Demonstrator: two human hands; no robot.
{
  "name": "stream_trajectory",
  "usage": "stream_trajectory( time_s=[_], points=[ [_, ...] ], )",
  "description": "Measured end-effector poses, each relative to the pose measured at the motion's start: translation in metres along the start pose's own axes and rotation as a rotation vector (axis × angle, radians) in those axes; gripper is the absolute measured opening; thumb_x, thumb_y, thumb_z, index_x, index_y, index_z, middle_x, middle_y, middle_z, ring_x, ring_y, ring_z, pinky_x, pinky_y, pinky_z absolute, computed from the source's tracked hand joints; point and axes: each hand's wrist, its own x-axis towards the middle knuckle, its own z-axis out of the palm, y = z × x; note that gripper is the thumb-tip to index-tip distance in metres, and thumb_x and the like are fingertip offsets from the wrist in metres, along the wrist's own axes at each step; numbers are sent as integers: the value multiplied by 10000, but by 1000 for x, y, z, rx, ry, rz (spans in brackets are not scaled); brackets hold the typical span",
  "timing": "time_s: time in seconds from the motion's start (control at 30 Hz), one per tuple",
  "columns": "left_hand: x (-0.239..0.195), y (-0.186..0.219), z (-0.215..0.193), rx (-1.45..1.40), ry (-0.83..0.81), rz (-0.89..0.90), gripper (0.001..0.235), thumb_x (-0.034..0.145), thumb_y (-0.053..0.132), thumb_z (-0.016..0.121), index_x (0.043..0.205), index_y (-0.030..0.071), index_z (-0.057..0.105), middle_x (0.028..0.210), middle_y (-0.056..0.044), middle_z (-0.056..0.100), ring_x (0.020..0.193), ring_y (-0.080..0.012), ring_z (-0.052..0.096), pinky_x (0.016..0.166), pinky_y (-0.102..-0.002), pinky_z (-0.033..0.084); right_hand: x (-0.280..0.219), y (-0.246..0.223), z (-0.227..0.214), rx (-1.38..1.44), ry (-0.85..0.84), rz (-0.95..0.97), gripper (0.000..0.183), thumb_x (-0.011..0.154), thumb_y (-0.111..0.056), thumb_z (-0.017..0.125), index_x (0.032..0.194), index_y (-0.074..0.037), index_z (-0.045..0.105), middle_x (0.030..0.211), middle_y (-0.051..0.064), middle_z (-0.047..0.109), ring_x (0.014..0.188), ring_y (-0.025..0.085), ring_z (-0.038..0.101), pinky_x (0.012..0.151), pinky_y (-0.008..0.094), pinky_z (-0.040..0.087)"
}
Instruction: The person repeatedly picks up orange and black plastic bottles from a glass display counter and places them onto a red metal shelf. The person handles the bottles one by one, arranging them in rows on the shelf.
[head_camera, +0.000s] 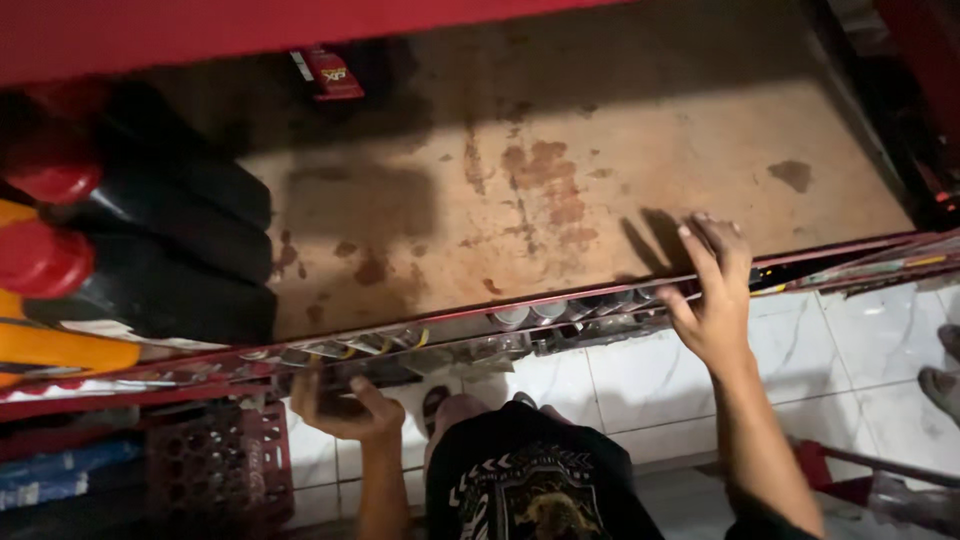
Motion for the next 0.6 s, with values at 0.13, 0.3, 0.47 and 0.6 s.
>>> stream_trajectory(
  time_s=[0.13,0.3,0.47,0.6],
  points=[
    [-109,-35,-28,192,-146,-399,514,993,107,611,1429,-66,404,1336,-264,501,1247,-368,502,1144,-514,384,-21,47,18,-124,57,2,772,770,-393,865,1403,-57,579,1441,216,536,1297,420,485,1085,583,347],
    [-205,-80,-60,330,-205,-932,569,960,151,645,1440,-38,403,1203,-253,601,1093,-366,588,998,-508,466,-45,80,34,-92,119,63,635,892,-230,836,1460,-107,582,1531,188,517,1374,410,499,1160,557,390],
    [-233,-71,-92,585,-149,-1251,655,926,230,696,1441,-33,387,1094,-278,644,995,-407,624,928,-532,495,-44,110,37,130,360,0,632,951,-242,861,1478,-163,521,1569,126,275,1480,424,395,1164,638,431],
    [-222,-37,-112,824,-244,-1375,679,914,266,717,1432,-34,396,1142,-299,625,1026,-434,623,920,-546,496,-40,148,19,-487,463,-316,849,819,-267,989,1513,-139,516,1613,166,295,1509,418,271,1233,708,287]
  ],
)
